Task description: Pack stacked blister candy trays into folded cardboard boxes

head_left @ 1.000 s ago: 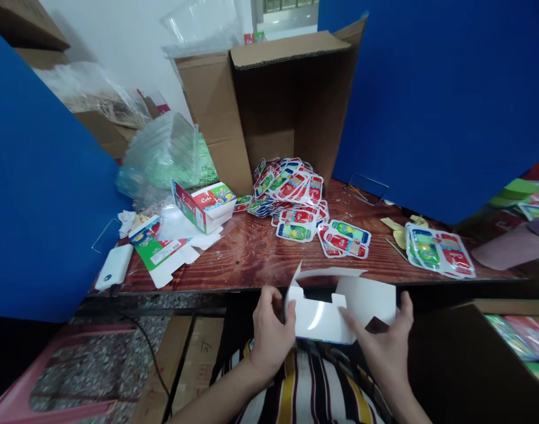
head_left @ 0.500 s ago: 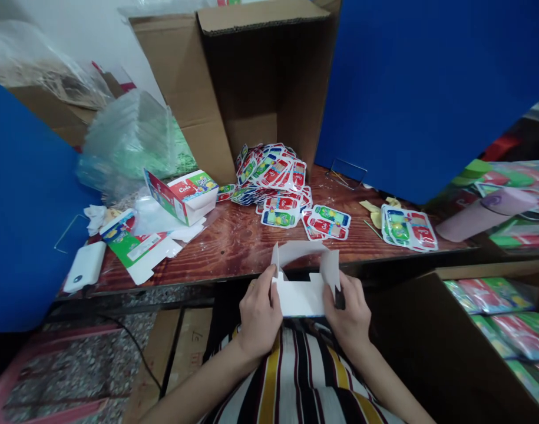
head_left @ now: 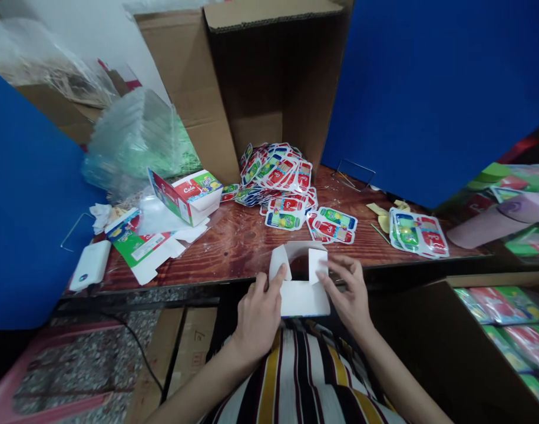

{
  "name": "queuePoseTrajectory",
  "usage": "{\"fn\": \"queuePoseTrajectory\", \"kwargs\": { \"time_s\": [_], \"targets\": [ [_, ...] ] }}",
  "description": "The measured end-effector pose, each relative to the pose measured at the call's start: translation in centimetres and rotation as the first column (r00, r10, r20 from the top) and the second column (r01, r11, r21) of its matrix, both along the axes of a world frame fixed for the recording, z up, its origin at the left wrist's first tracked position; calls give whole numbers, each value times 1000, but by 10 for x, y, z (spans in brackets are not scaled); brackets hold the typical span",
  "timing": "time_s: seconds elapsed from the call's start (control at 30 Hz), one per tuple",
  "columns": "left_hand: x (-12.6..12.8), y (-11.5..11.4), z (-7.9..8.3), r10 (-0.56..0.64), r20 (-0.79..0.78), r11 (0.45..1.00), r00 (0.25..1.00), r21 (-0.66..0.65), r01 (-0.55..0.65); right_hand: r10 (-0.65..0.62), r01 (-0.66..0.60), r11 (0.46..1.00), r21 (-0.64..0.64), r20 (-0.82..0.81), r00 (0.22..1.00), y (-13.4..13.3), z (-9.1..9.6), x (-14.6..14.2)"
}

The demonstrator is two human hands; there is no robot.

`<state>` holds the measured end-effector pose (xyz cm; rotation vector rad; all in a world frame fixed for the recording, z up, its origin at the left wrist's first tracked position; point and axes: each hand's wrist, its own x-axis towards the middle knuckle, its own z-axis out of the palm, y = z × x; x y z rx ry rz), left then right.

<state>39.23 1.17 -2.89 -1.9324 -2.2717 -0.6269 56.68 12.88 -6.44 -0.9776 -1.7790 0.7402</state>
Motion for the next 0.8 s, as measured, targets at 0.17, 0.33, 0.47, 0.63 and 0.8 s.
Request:
{"fn": "queuePoseTrajectory", "kwargs": {
  "time_s": [0.17, 0.33, 0.47, 0.63, 0.8],
  "targets": [
    [-4, -1, -12, -193, 98, 958, 976, 234, 166, 192, -212, 925, -316, -92, 977, 18, 0, -6],
    [-7, -1, -13, -230, 15, 935, 973, 281, 217, 248, -214, 930, -298, 81, 965, 13, 14, -5],
    [-8, 0, -8, -249, 51, 949, 967, 211, 233, 238, -188, 938, -290, 150, 960, 8, 12, -3],
    [-7, 7, -1, -167, 383, 985, 909, 107, 136, 219, -170, 953, -252, 184, 958, 4, 11, -3],
    [-2, 17, -3, -35, 612, 999, 790, 6, 40, 157, -119, 984, -134, 318, 935, -4, 18, -7]
  ]
}}
